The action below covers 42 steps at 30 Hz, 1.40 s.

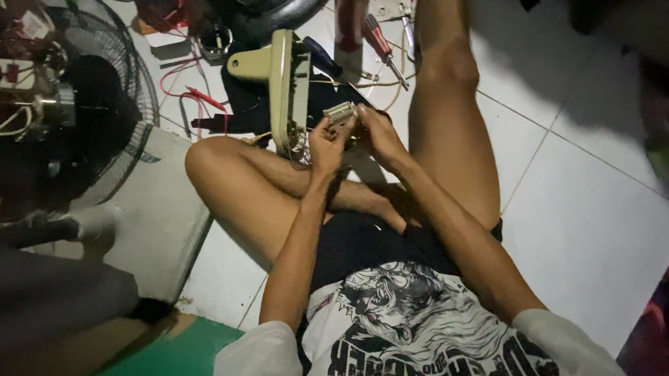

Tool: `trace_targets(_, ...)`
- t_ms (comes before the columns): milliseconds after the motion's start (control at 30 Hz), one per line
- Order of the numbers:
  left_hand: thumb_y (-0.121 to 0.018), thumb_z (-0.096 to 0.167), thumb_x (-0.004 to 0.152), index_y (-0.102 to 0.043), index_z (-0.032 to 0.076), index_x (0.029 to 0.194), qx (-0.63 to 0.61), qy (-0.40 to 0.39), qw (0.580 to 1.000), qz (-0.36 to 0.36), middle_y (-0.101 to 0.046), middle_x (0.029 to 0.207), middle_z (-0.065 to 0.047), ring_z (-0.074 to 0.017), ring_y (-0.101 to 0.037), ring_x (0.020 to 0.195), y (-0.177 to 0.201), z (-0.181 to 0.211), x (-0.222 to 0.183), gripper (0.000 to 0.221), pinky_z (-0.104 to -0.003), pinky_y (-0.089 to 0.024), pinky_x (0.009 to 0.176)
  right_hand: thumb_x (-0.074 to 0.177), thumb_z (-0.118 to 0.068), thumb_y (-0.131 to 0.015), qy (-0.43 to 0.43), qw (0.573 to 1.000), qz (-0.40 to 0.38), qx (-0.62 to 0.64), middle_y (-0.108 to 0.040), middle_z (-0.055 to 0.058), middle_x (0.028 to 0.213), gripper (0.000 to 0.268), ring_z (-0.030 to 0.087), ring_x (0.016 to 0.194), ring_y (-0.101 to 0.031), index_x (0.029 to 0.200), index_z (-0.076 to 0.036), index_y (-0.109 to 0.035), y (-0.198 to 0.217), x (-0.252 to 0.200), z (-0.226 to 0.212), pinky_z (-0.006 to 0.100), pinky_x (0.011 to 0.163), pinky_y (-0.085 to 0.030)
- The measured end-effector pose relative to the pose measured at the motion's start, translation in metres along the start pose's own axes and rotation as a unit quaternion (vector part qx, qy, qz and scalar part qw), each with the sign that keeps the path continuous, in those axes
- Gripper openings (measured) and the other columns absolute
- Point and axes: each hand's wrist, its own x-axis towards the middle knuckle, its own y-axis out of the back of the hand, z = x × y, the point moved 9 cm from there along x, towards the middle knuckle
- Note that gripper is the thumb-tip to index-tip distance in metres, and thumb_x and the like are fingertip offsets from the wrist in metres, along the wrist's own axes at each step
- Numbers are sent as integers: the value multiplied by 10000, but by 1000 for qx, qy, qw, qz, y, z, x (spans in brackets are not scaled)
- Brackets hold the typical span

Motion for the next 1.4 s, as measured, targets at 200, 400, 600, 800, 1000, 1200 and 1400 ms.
trace_targets(200,-854,187,884,-717,76,980,0,-11,999,38,-765,852,-47,-89,-685,807,9,1,-7,201,-264,-579,807,1025,-407,-649,-87,993,50,60,-644,136,1050,428,254,957,-678,1213,-22,-657,3,5,20,420,821,-593)
trace_targets(400,-817,149,906,-698,83,1017,-69,21,997,19,-769,836,-123,-183,-724,578,13,-40,8,176,-276,-632,560,994,-388,-726,-76,988,44,124,-635,139,1099,416,271,1052,-647,1218,-41,-681,-2,-3,11,495,919,-589)
trace_targets(600,-871,201,877,-741,91,1128,-48,22,999,3,-775,972,-67,-105,-698,853,3,-36,8,303,-304,-612,827,1038,-340,-646,1,990,65,127,-678,103,854,334,234,841,-722,1080,-21,-737,1,-12,-24,399,840,-626)
trace_targets(800,-893,158,850,-468,-145,1412,-52,36,998,-7,-602,1102,-173,-188,-580,951,-2,-30,1,767,-353,-572,864,1002,-343,-695,37,997,4,71,-717,104,1064,451,175,969,-708,1317,-23,-659,13,-3,-25,329,874,-617)
trace_targets(1000,-746,-58,892,-456,42,1503,6,-55,994,-98,-613,1367,-178,-244,-633,1147,-2,-49,10,684,-373,-569,979,915,-172,-843,106,988,1,-113,-621,83,1018,390,165,929,-632,1257,-50,-701,24,5,-18,333,844,-607)
trace_targets(1200,-926,75,778,-368,174,1593,76,-50,990,-111,-546,1473,-181,-353,-523,1359,-2,20,-7,993,-561,-459,1103,901,-220,-867,123,982,83,-114,-710,79,1009,304,162,924,-646,1160,-107,-753,60,18,-17,330,771,-601)
trace_targets(1400,-779,135,957,-549,47,1373,81,-181,976,89,-608,1246,-140,-253,-574,1207,99,78,58,483,-419,-528,1027,973,-175,-731,37,979,172,105,-620,-1,947,225,133,846,-614,1180,-105,-679,49,-14,-47,283,696,-564)
